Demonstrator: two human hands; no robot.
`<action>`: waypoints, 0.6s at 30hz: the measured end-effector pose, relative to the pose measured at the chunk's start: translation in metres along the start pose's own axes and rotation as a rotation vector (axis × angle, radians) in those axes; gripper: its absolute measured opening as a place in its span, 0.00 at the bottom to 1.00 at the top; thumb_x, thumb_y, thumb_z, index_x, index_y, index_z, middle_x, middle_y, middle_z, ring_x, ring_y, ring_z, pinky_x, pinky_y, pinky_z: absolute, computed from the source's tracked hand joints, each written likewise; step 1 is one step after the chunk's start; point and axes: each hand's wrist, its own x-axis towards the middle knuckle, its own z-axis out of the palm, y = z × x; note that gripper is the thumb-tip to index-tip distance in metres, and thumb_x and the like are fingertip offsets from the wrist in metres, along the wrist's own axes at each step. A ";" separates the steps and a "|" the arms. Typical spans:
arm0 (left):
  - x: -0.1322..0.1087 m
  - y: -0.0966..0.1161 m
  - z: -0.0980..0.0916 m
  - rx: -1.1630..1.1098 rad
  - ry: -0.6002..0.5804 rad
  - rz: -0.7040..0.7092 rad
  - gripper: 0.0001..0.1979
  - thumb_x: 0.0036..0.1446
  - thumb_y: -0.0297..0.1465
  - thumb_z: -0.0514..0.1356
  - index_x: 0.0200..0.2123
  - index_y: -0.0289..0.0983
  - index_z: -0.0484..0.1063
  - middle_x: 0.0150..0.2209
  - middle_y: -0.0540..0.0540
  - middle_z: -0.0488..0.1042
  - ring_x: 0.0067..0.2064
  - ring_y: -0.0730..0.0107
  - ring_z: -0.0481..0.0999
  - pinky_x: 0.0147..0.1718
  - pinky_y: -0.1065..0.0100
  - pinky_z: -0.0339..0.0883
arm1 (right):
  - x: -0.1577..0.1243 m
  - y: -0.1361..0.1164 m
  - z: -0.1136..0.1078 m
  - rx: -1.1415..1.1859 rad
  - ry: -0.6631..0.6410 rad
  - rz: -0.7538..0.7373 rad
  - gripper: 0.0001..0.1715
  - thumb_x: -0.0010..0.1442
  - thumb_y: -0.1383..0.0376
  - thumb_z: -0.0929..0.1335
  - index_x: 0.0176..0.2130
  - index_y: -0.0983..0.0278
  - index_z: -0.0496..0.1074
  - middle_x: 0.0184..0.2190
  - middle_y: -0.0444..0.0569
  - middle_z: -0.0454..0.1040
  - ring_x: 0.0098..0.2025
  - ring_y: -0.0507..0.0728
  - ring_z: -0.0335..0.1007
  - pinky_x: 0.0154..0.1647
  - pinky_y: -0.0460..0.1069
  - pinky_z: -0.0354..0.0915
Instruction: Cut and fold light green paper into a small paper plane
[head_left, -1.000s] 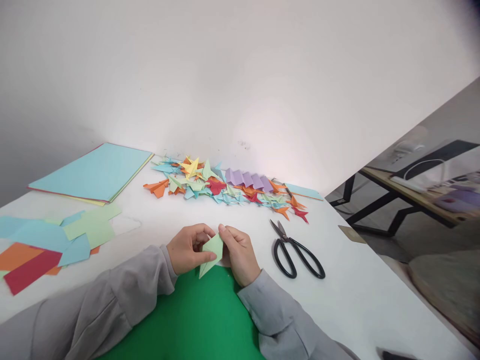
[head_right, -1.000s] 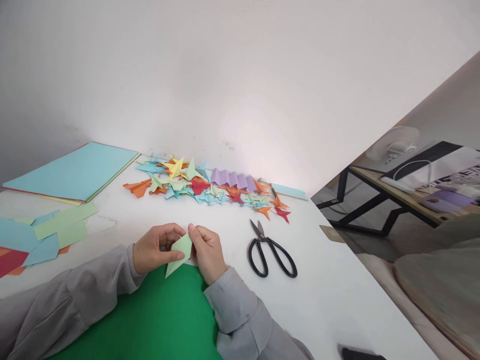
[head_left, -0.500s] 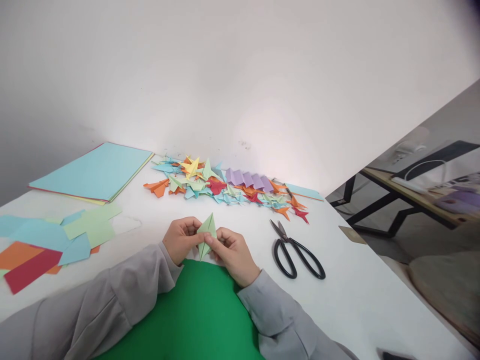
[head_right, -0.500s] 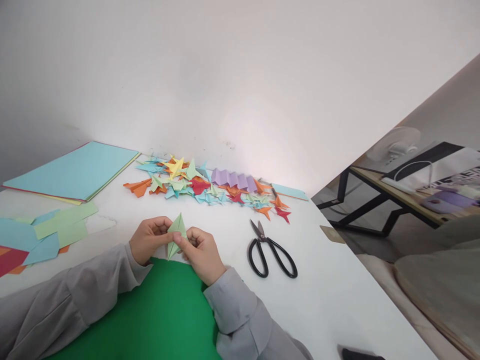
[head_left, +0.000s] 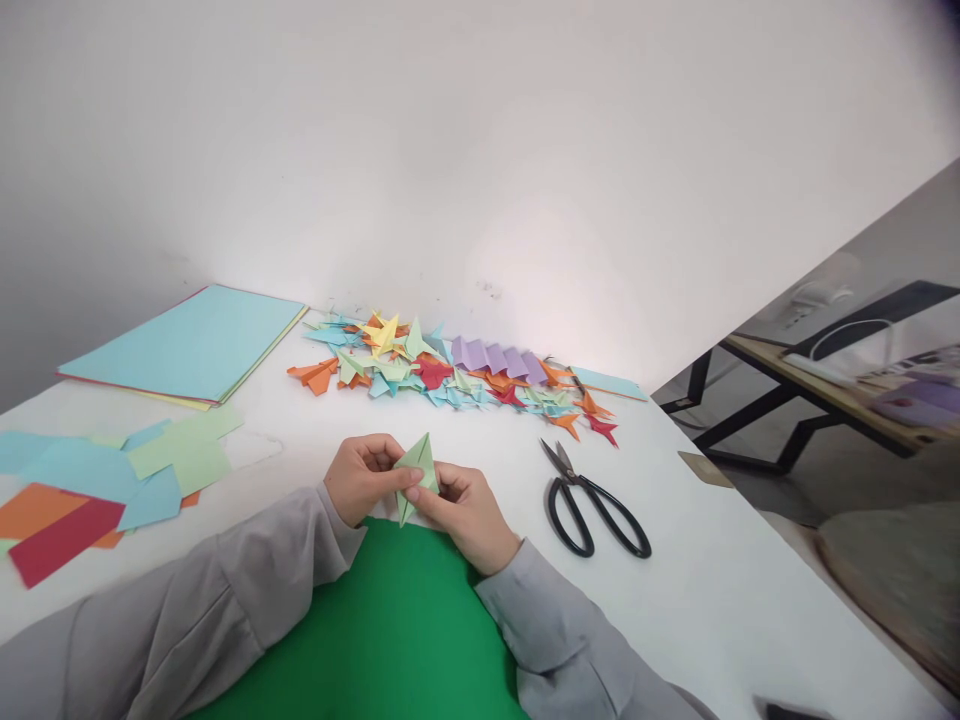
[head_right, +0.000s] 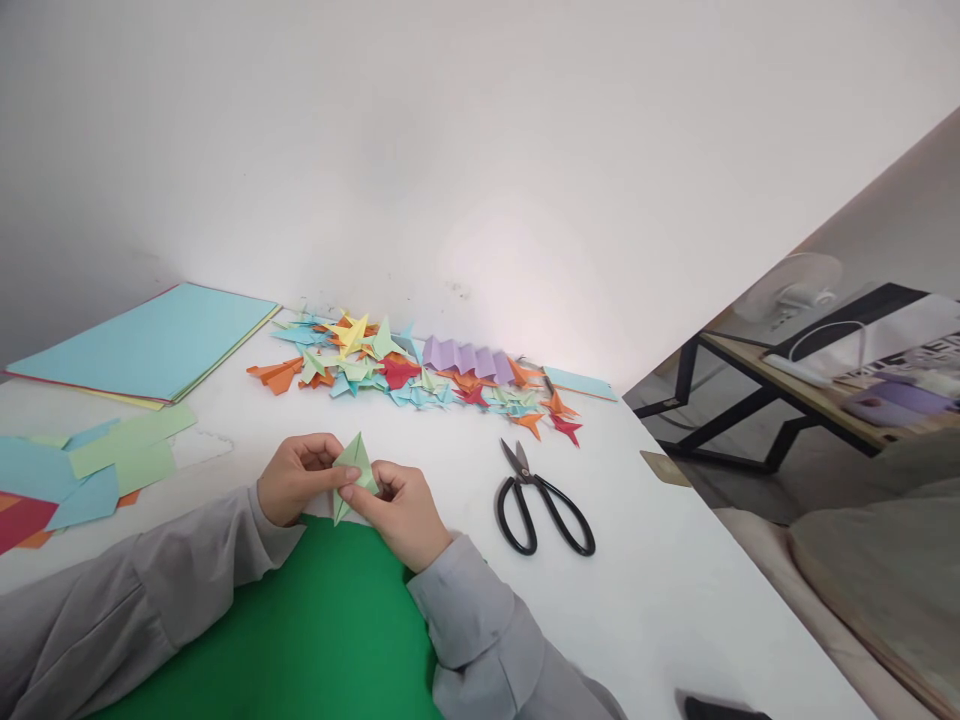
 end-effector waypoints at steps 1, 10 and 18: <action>0.000 0.000 0.000 -0.008 -0.006 0.000 0.11 0.30 0.30 0.68 0.17 0.33 0.68 0.17 0.50 0.71 0.20 0.75 0.68 0.20 0.73 0.61 | -0.001 -0.001 0.000 -0.004 -0.009 0.005 0.19 0.47 0.57 0.67 0.17 0.65 0.58 0.14 0.37 0.51 0.18 0.46 0.44 0.17 0.44 0.43; 0.003 -0.008 -0.004 -0.024 0.077 0.023 0.11 0.36 0.32 0.66 0.21 0.33 0.68 0.19 0.51 0.71 0.20 0.76 0.68 0.21 0.73 0.61 | 0.001 0.000 0.001 0.152 0.140 0.025 0.16 0.46 0.57 0.69 0.28 0.63 0.60 0.13 0.36 0.60 0.14 0.47 0.54 0.15 0.42 0.49; 0.003 -0.007 -0.003 0.026 0.072 0.035 0.11 0.37 0.32 0.65 0.21 0.33 0.67 0.17 0.53 0.69 0.20 0.77 0.67 0.20 0.74 0.61 | 0.002 0.000 0.001 0.189 0.188 0.001 0.15 0.48 0.58 0.68 0.27 0.63 0.59 0.12 0.35 0.59 0.13 0.46 0.55 0.13 0.41 0.50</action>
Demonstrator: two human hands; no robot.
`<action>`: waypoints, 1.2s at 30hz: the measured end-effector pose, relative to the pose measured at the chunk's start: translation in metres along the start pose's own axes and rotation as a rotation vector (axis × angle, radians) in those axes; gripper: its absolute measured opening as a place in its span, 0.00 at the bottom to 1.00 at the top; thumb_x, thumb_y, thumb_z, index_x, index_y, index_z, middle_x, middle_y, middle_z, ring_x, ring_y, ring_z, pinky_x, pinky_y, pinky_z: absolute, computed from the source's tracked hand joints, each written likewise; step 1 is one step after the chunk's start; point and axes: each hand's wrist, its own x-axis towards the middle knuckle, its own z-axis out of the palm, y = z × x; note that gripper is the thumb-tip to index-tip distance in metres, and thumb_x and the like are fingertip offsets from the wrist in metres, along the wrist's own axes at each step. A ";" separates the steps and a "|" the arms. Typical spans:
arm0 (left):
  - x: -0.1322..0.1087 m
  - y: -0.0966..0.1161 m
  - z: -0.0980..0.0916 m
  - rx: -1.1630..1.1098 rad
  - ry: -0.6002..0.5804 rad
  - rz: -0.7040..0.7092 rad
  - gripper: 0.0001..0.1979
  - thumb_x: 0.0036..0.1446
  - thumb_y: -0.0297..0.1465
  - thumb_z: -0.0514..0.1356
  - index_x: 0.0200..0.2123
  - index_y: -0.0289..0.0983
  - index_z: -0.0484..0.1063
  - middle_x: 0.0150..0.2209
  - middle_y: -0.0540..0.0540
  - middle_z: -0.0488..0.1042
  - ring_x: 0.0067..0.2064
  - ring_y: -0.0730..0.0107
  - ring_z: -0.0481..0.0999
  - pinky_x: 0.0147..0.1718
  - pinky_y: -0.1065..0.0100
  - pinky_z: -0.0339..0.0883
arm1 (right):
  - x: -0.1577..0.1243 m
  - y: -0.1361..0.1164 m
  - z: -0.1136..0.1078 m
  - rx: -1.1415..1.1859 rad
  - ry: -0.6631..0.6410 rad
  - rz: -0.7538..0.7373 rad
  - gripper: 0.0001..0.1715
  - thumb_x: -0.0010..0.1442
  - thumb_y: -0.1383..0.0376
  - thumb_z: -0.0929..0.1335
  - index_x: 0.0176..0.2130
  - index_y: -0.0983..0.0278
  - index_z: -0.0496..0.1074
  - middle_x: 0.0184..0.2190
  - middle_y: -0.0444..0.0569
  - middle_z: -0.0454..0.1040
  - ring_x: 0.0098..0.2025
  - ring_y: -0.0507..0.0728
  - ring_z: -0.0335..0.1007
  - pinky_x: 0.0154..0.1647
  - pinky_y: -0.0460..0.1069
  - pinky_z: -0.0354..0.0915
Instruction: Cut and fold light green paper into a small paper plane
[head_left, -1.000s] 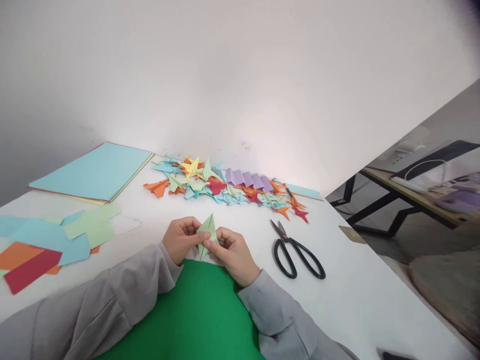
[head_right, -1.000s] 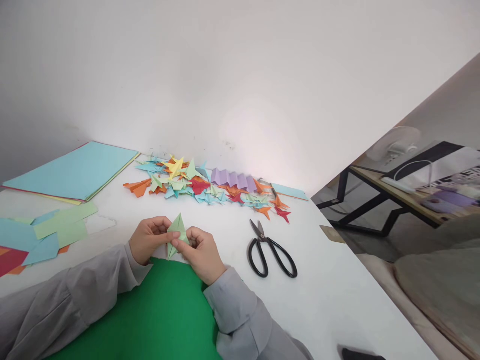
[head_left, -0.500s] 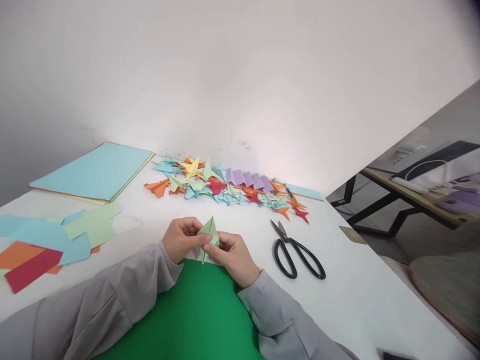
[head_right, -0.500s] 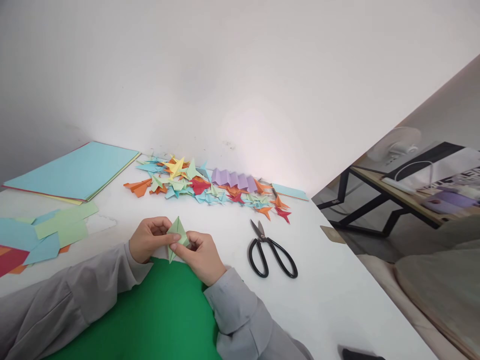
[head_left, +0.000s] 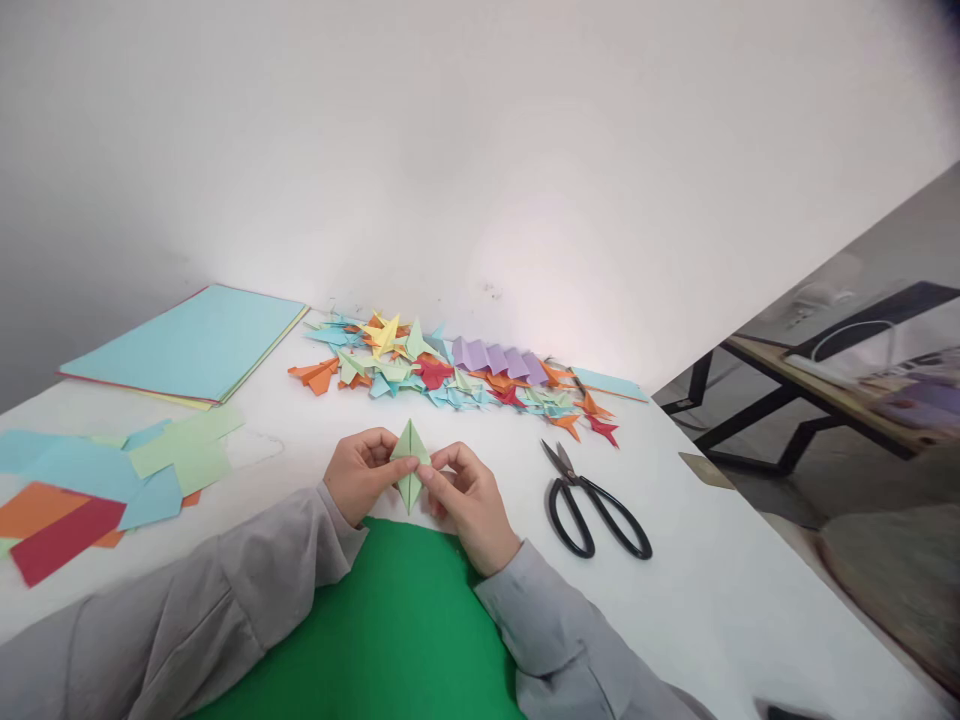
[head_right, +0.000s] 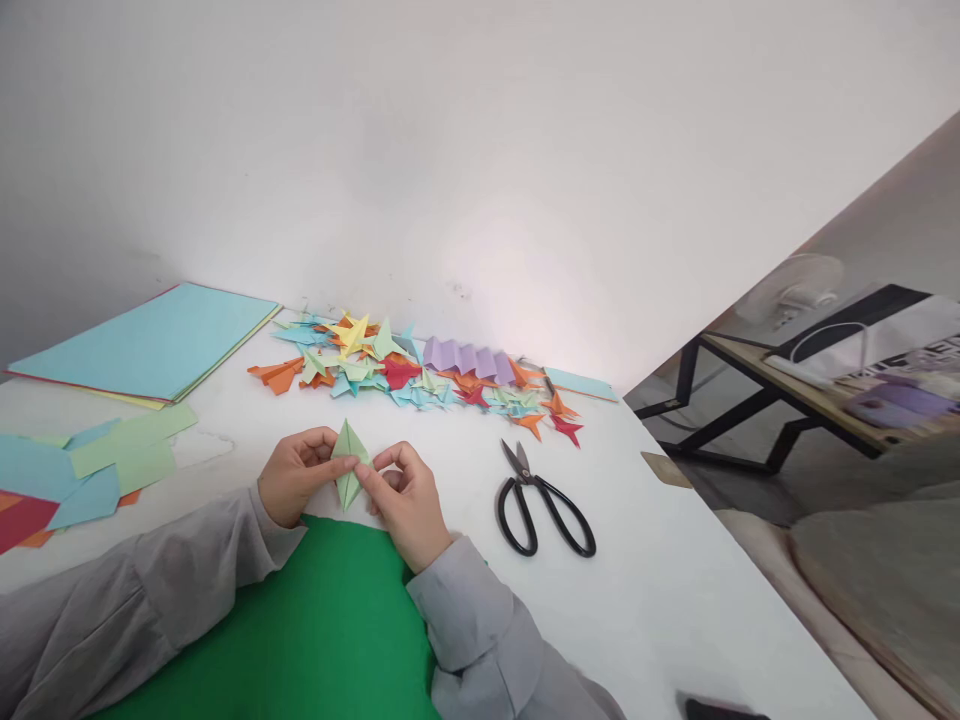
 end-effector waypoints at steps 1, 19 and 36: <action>0.000 0.000 0.000 0.012 0.011 0.007 0.11 0.37 0.32 0.65 0.21 0.33 0.67 0.17 0.53 0.69 0.20 0.78 0.66 0.20 0.74 0.61 | 0.000 0.000 0.000 -0.002 0.020 -0.007 0.15 0.48 0.58 0.68 0.27 0.63 0.58 0.13 0.35 0.59 0.13 0.46 0.55 0.13 0.41 0.50; -0.002 0.004 0.003 0.076 0.042 0.027 0.10 0.35 0.31 0.66 0.19 0.33 0.67 0.15 0.53 0.69 0.18 0.78 0.66 0.18 0.75 0.60 | 0.000 0.001 0.000 -0.078 -0.069 0.076 0.17 0.46 0.57 0.69 0.22 0.65 0.59 0.07 0.35 0.58 0.09 0.44 0.48 0.09 0.40 0.45; -0.001 0.004 0.003 0.066 0.018 -0.007 0.10 0.35 0.32 0.65 0.23 0.32 0.71 0.19 0.50 0.72 0.18 0.79 0.65 0.18 0.74 0.61 | -0.001 -0.003 0.000 -0.128 -0.087 0.132 0.16 0.46 0.55 0.68 0.22 0.67 0.67 0.13 0.42 0.67 0.12 0.46 0.55 0.12 0.41 0.52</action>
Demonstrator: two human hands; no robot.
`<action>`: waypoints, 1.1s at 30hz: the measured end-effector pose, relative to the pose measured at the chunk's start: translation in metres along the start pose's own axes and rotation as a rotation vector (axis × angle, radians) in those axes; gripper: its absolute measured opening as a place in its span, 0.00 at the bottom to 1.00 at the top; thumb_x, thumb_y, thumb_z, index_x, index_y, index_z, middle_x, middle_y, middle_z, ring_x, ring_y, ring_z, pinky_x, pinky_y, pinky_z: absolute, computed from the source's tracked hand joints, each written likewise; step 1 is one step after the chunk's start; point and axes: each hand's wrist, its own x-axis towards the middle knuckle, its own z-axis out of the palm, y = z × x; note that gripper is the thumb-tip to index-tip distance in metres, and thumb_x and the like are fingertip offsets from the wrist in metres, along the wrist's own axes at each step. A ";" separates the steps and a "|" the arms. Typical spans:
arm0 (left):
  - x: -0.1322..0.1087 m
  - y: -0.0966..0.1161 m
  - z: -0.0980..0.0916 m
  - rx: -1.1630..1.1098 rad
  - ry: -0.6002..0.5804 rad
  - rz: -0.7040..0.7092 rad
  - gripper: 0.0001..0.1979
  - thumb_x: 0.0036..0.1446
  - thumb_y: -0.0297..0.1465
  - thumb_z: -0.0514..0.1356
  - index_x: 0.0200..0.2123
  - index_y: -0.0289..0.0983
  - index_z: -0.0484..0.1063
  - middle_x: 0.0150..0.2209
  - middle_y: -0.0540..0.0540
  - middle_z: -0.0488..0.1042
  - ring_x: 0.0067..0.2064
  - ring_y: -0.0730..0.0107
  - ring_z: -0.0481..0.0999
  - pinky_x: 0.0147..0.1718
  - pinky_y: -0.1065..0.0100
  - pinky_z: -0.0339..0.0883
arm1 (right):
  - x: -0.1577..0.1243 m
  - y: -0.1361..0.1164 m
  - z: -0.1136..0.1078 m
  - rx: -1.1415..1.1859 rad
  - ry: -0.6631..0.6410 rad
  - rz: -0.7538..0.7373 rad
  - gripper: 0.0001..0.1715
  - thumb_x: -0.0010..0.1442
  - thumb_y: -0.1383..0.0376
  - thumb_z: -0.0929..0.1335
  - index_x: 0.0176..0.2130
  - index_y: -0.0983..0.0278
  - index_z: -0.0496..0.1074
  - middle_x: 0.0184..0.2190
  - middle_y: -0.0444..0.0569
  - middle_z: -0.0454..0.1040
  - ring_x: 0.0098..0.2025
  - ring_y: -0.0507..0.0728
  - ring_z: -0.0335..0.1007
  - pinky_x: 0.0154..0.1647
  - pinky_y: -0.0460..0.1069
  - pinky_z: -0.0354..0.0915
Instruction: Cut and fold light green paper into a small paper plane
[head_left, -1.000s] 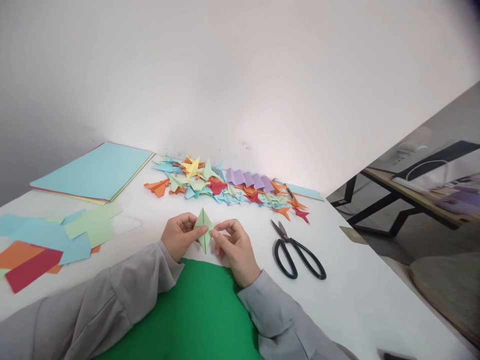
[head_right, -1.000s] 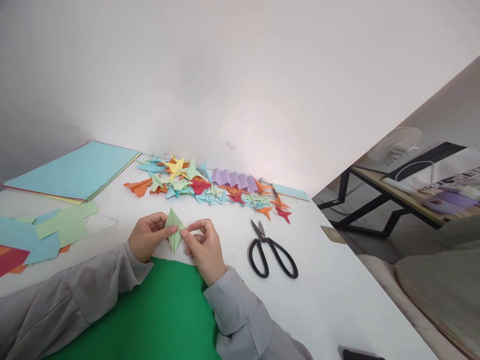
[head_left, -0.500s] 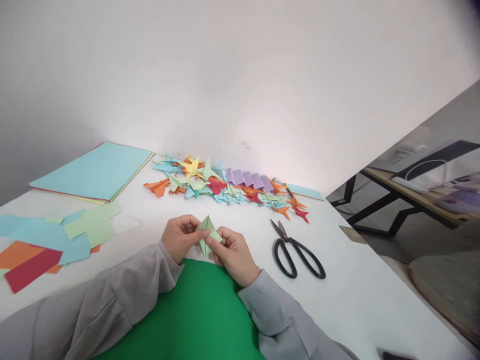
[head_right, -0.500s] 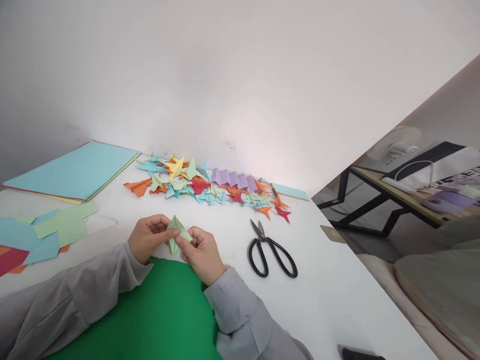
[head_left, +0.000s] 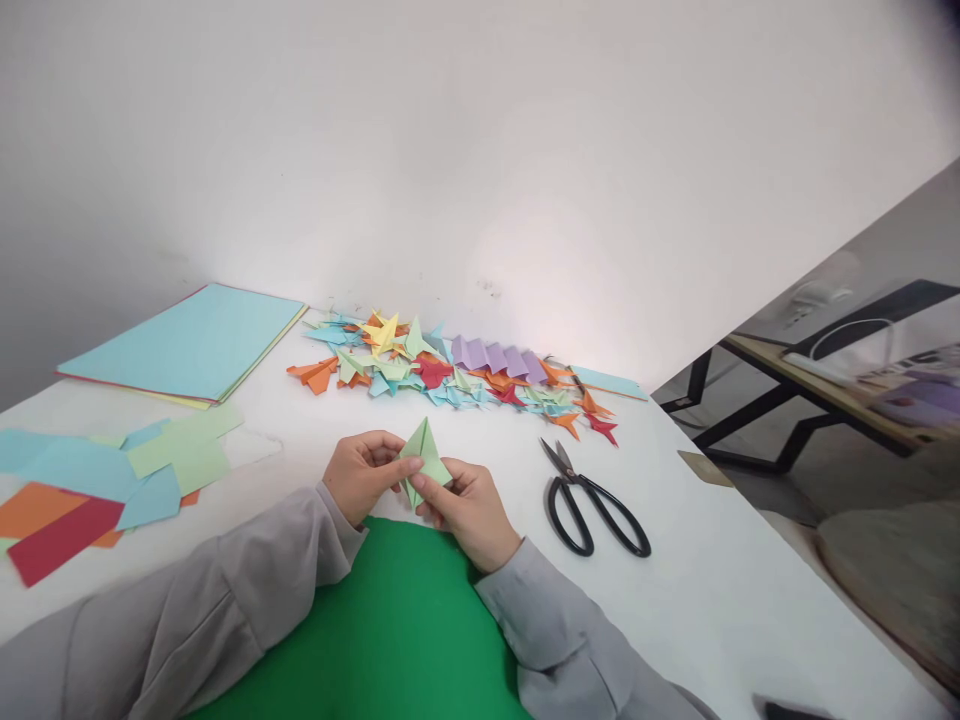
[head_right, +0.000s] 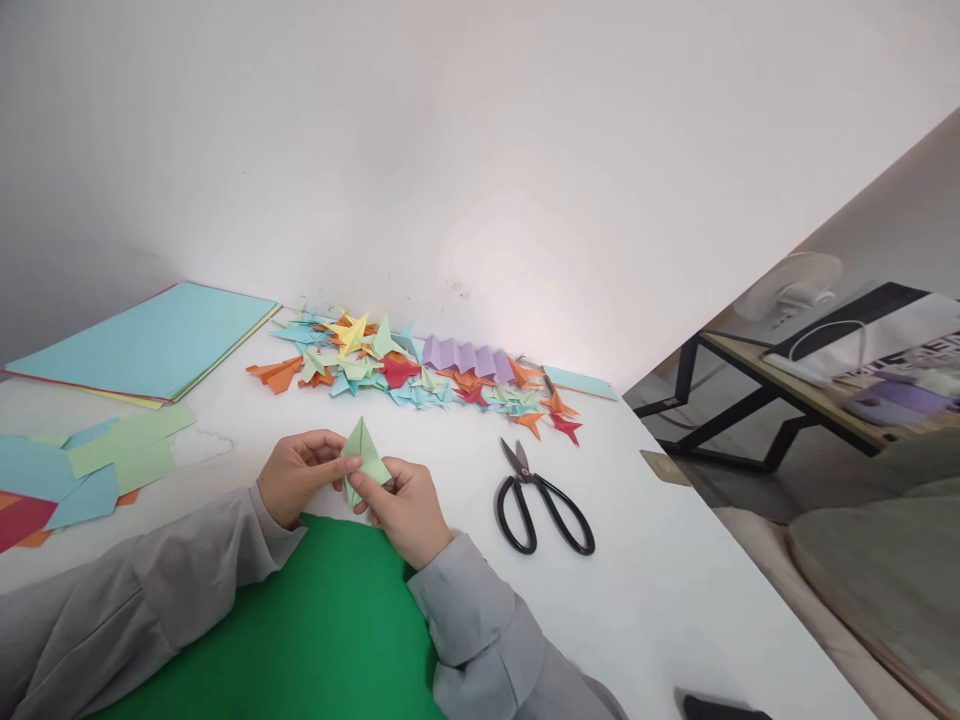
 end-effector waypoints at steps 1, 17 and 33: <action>0.000 0.000 0.000 0.004 -0.004 0.006 0.10 0.35 0.32 0.65 0.23 0.32 0.71 0.19 0.50 0.72 0.18 0.79 0.65 0.18 0.74 0.61 | 0.000 0.000 0.000 0.011 0.013 0.004 0.16 0.46 0.55 0.68 0.22 0.67 0.66 0.13 0.42 0.67 0.13 0.46 0.55 0.12 0.41 0.51; 0.000 -0.002 -0.002 0.047 0.075 -0.019 0.11 0.35 0.35 0.65 0.19 0.33 0.70 0.15 0.51 0.70 0.15 0.78 0.65 0.15 0.74 0.60 | 0.003 0.005 -0.001 0.012 -0.038 -0.044 0.14 0.42 0.60 0.71 0.25 0.67 0.67 0.12 0.38 0.59 0.13 0.45 0.50 0.12 0.42 0.48; 0.001 0.000 0.000 0.004 0.083 -0.020 0.14 0.40 0.39 0.62 0.18 0.33 0.70 0.13 0.51 0.67 0.15 0.78 0.63 0.16 0.74 0.59 | 0.002 0.000 0.000 -0.041 -0.016 -0.007 0.14 0.38 0.62 0.73 0.24 0.67 0.67 0.10 0.36 0.57 0.13 0.45 0.47 0.12 0.42 0.44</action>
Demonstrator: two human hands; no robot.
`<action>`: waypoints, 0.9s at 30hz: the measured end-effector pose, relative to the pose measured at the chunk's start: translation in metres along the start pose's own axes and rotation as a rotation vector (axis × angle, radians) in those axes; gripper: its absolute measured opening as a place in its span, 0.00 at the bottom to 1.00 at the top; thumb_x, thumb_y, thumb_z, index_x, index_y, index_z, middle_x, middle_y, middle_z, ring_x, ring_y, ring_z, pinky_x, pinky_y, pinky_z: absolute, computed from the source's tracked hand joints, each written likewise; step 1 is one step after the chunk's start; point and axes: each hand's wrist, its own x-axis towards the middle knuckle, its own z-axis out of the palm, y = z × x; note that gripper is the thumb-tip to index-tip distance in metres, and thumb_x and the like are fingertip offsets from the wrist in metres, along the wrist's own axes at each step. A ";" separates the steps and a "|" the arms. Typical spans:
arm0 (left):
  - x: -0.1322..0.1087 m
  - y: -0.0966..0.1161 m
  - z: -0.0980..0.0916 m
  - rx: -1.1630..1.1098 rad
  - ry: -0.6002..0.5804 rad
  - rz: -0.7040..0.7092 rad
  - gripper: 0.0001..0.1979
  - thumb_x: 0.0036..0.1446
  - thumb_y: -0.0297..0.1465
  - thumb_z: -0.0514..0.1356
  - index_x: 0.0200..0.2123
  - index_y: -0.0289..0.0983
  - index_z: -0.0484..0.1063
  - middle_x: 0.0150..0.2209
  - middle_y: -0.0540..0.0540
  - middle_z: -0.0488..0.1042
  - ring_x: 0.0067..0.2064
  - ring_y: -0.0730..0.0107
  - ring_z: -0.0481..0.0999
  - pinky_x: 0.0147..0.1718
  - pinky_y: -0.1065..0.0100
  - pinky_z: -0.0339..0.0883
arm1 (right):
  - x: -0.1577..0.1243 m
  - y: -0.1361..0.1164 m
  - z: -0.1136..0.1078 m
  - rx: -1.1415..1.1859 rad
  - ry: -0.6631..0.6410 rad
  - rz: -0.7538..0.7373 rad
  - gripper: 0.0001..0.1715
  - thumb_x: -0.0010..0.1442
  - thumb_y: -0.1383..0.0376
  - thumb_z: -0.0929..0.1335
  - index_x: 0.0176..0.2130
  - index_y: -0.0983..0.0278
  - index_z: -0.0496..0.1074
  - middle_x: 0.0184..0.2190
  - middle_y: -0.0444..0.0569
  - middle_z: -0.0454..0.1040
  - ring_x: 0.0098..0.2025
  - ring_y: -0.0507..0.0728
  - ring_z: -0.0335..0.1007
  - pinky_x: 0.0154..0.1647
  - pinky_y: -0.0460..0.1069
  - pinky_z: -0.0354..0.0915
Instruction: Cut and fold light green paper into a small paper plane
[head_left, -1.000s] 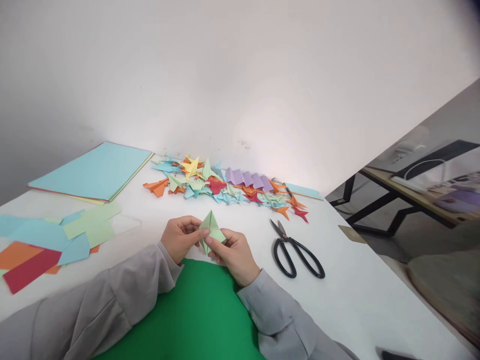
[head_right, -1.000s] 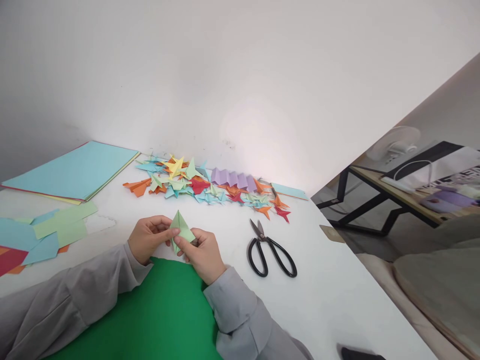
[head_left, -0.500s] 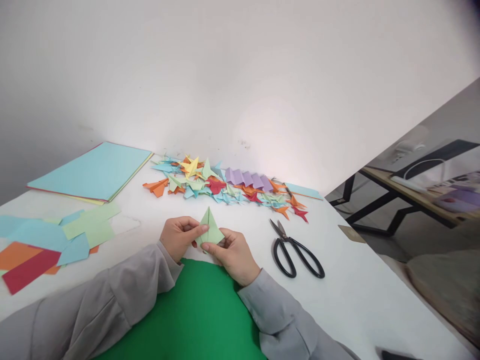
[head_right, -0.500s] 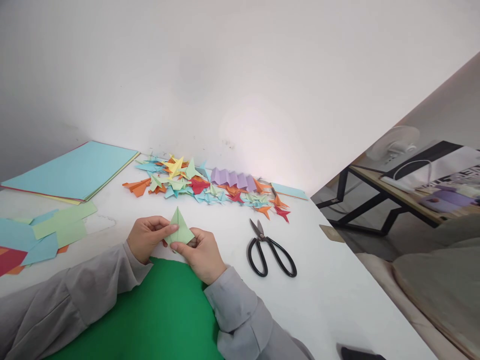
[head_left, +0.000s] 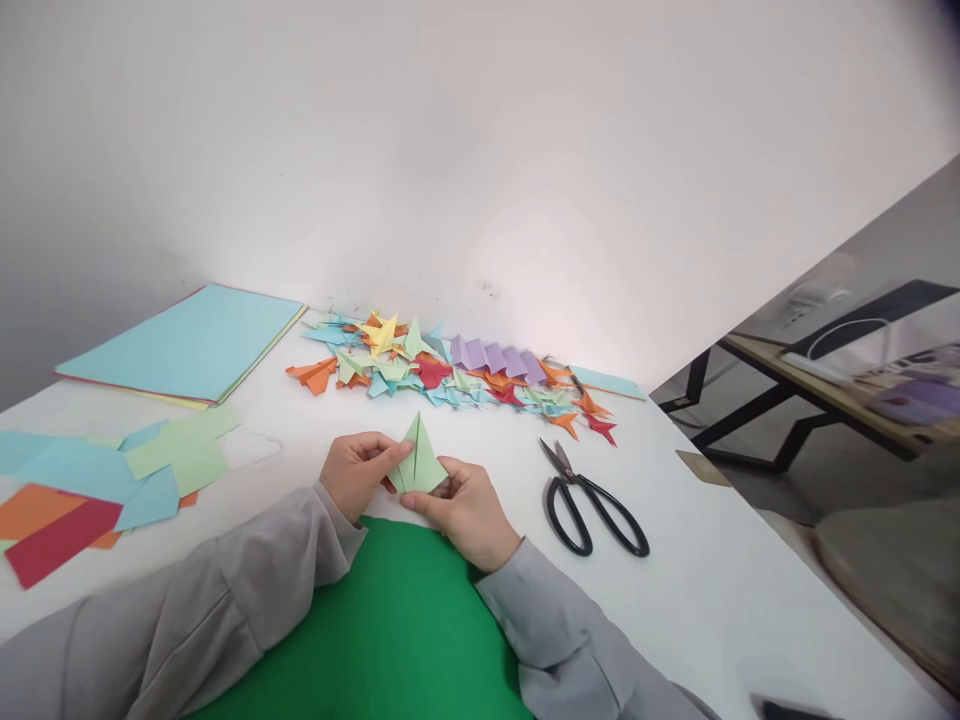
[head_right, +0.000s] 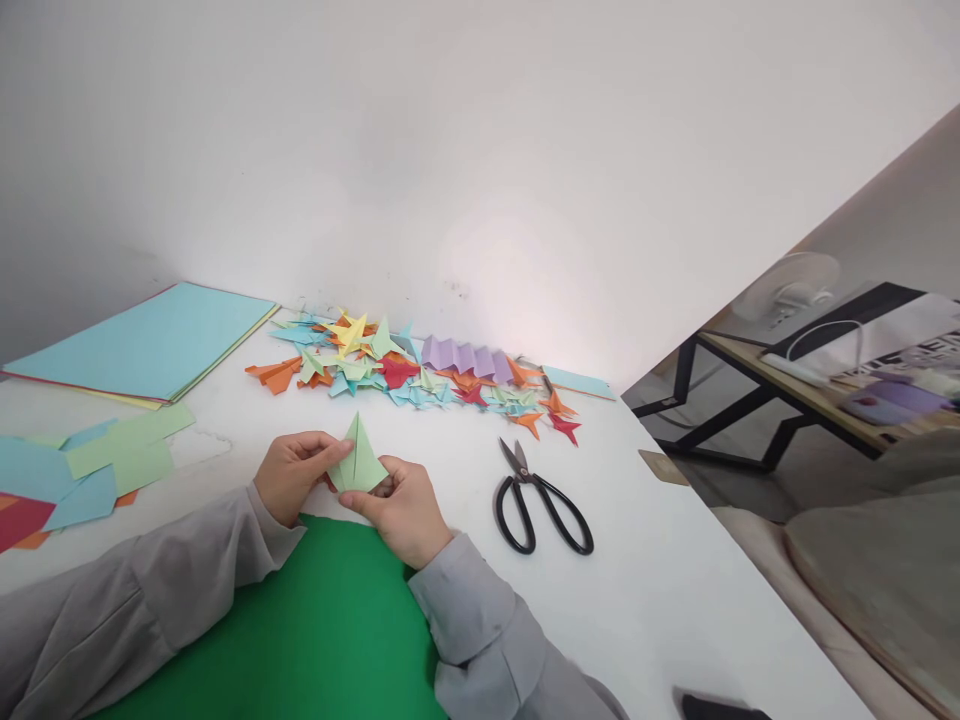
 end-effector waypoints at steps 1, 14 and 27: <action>0.001 -0.001 0.000 -0.041 -0.006 -0.004 0.15 0.42 0.40 0.61 0.17 0.32 0.69 0.13 0.51 0.67 0.15 0.78 0.63 0.16 0.74 0.59 | 0.000 0.001 0.000 0.005 0.001 0.002 0.14 0.38 0.62 0.73 0.24 0.67 0.67 0.10 0.36 0.57 0.12 0.45 0.48 0.11 0.42 0.44; 0.002 -0.002 -0.002 -0.181 -0.091 -0.024 0.20 0.45 0.44 0.57 0.19 0.31 0.70 0.15 0.49 0.67 0.17 0.75 0.64 0.18 0.71 0.60 | -0.001 -0.002 0.001 0.004 0.026 0.021 0.14 0.38 0.62 0.73 0.24 0.66 0.67 0.09 0.35 0.57 0.12 0.46 0.51 0.11 0.42 0.47; -0.004 0.006 -0.003 -0.117 -0.176 0.000 0.11 0.36 0.32 0.65 0.25 0.33 0.72 0.19 0.49 0.72 0.21 0.73 0.69 0.23 0.71 0.63 | 0.001 0.001 0.001 0.037 0.050 -0.012 0.14 0.39 0.62 0.72 0.24 0.65 0.64 0.11 0.35 0.54 0.13 0.45 0.47 0.11 0.42 0.45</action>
